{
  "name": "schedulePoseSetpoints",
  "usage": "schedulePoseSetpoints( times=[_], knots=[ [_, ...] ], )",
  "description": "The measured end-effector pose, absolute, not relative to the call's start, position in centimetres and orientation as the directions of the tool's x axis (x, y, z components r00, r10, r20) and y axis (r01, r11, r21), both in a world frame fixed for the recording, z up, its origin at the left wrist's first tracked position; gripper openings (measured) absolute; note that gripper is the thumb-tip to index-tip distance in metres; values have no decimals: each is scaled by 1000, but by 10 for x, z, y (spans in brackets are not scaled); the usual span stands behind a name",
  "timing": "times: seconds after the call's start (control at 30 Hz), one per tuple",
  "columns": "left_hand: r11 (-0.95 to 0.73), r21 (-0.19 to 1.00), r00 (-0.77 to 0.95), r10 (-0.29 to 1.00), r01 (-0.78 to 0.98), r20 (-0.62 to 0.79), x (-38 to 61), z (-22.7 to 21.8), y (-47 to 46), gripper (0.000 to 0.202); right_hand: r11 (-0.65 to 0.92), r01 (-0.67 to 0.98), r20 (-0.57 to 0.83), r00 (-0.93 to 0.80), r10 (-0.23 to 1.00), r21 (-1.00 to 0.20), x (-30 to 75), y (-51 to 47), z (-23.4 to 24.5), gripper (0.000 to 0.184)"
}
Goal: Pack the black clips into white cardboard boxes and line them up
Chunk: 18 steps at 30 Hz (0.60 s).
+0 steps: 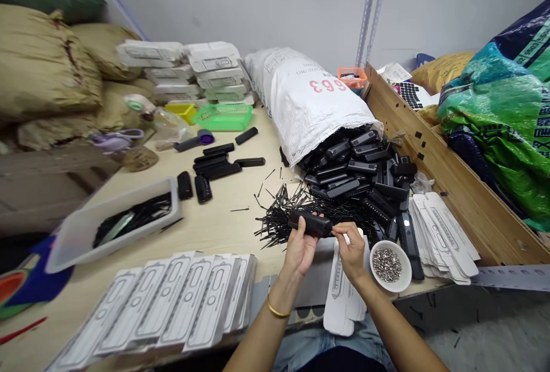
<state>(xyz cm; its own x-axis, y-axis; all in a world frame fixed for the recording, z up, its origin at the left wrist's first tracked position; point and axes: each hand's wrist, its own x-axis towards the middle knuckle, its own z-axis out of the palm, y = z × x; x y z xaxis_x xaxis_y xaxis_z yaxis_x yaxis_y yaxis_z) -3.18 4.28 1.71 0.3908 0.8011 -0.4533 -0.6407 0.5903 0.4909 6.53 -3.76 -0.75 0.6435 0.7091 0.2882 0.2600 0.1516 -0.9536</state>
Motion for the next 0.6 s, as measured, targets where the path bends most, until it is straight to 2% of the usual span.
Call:
schedulePoseSetpoints(
  times=[0.13, 0.23, 0.5, 0.6],
  knots=[
    [530, 569, 374, 848, -629, -376, -35, 18, 39, 33, 86, -5, 61, 667, 743, -996, 61, -39, -23, 9],
    [556, 564, 395, 831, -611, -391, -37, 19, 37, 33, 51, -70, -7, 658, 753, -996, 60, -44, -23, 10],
    [570, 533, 404, 821, -625, -403, -32, 25, 33, 34, 9, 242, 153, 587, 795, -970, 67, -56, 1, 16],
    [542, 577, 395, 841, -611, -370, -38, 40, 30, 34, 31, 324, 211, 539, 816, -945, 70, -58, 5, 16]
  ],
)
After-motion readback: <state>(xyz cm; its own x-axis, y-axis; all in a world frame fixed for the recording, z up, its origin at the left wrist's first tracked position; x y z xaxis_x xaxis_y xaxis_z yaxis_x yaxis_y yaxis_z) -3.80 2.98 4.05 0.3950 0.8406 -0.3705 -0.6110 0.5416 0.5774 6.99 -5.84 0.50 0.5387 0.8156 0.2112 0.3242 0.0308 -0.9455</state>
